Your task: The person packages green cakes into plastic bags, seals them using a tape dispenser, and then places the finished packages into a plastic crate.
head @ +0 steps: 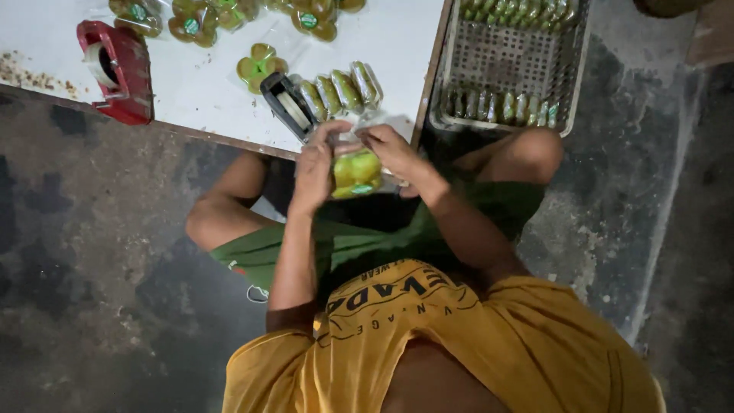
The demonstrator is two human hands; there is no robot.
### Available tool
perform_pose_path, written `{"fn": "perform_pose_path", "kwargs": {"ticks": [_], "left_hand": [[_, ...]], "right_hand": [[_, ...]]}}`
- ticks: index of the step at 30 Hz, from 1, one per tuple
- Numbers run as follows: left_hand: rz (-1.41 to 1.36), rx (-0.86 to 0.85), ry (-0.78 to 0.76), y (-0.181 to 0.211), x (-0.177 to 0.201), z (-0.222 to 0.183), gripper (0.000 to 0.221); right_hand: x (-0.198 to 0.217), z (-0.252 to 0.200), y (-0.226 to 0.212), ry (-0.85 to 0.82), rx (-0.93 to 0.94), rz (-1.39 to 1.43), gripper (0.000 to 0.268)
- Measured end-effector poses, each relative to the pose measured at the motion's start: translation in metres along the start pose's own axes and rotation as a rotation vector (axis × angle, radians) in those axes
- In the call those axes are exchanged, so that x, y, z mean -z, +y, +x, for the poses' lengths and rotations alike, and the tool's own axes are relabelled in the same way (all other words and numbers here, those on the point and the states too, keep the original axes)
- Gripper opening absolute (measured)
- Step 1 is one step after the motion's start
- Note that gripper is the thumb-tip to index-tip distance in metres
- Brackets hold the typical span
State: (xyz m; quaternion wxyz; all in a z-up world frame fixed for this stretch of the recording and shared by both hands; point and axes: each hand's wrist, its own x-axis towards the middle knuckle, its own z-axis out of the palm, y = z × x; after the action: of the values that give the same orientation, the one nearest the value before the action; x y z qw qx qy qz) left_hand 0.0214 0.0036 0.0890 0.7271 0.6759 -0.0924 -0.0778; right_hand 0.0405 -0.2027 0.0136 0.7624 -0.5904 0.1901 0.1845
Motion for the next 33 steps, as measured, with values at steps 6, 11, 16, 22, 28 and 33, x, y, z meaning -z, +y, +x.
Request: {"fn": "perform_pose_path", "kwargs": {"ticks": [6, 11, 16, 22, 28, 33], "left_hand": [[-0.043, -0.074, 0.108, -0.018, 0.005, 0.006, 0.045], [0.169, 0.062, 0.303, -0.104, 0.02, 0.017, 0.029], [-0.31, 0.118, 0.201, -0.04, -0.001, 0.021, 0.01], [0.333, -0.21, 0.101, -0.004, -0.01, 0.01, 0.016], [0.348, 0.076, 0.104, 0.008, -0.013, 0.012, 0.03], [0.224, 0.052, 0.113, -0.028, -0.001, 0.008, 0.023]], "right_hand": [[-0.025, -0.038, -0.02, -0.142, 0.932, -0.398, 0.028], [-0.018, -0.016, 0.007, -0.099, 0.763, -0.354, 0.006], [-0.013, -0.01, 0.017, -0.106, 0.491, 0.127, 0.008], [-0.012, -0.018, -0.011, 0.03, 0.542, -0.371, 0.009], [-0.012, -0.014, -0.008, -0.151, 0.523, -0.06, 0.023], [-0.019, -0.023, -0.026, -0.051, 0.719, -0.4, 0.016]]}}
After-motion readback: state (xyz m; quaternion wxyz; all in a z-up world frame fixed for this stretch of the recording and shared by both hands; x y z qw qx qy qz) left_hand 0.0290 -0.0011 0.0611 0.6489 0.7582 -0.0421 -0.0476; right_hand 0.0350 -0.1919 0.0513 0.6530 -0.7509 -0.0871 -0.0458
